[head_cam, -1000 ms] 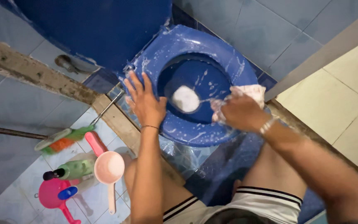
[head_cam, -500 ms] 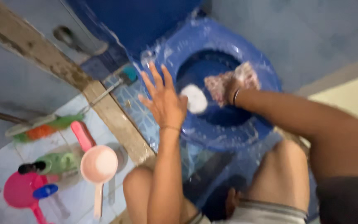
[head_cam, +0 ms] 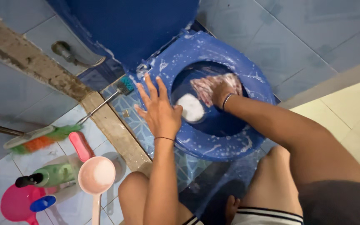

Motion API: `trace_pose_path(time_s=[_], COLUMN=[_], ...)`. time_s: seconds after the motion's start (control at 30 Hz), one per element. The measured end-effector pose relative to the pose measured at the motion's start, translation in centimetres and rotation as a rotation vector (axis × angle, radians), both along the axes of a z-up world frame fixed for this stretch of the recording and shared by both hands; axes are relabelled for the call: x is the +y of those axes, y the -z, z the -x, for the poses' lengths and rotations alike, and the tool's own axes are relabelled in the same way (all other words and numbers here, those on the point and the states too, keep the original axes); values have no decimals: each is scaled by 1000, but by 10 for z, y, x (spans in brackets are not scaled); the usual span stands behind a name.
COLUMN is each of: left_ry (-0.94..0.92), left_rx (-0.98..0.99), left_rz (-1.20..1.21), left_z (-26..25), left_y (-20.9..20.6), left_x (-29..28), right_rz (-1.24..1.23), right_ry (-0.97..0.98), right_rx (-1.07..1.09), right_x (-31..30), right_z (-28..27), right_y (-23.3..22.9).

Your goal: The person scrubs a blue toilet with a soapy cloth, cleaning the tank, lid, seat, and rim. They repeatedly wring out the cloth and wipe down the surfaces, eventually lifting the lid to clean the underside and the bowl rim.

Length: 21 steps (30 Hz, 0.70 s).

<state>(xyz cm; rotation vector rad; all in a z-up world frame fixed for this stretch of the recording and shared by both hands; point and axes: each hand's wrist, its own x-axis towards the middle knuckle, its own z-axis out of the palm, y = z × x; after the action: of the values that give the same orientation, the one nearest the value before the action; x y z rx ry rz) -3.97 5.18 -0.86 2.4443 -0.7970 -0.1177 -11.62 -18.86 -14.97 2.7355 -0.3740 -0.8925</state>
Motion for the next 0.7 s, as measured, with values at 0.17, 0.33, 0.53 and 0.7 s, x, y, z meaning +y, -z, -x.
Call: trace_pose_path(time_s=[0.17, 0.33, 0.53, 0.7], left_ry=[-15, -5, 1, 6], left_rx=[-29, -43, -57, -60], left_rz=[-44, -21, -50, -44], left_z=[1, 2, 4, 5], left_y=[4, 2, -2, -3], left_x=[-2, -1, 0, -1], right_rz=[-209, -483, -691, -664], right_ry=[111, 233, 341, 161], right_rx=[176, -140, -863, -1285], right_x=[23, 12, -11, -37], right_z=[36, 56, 58, 70], right_y=[-54, -103, -159, -191])
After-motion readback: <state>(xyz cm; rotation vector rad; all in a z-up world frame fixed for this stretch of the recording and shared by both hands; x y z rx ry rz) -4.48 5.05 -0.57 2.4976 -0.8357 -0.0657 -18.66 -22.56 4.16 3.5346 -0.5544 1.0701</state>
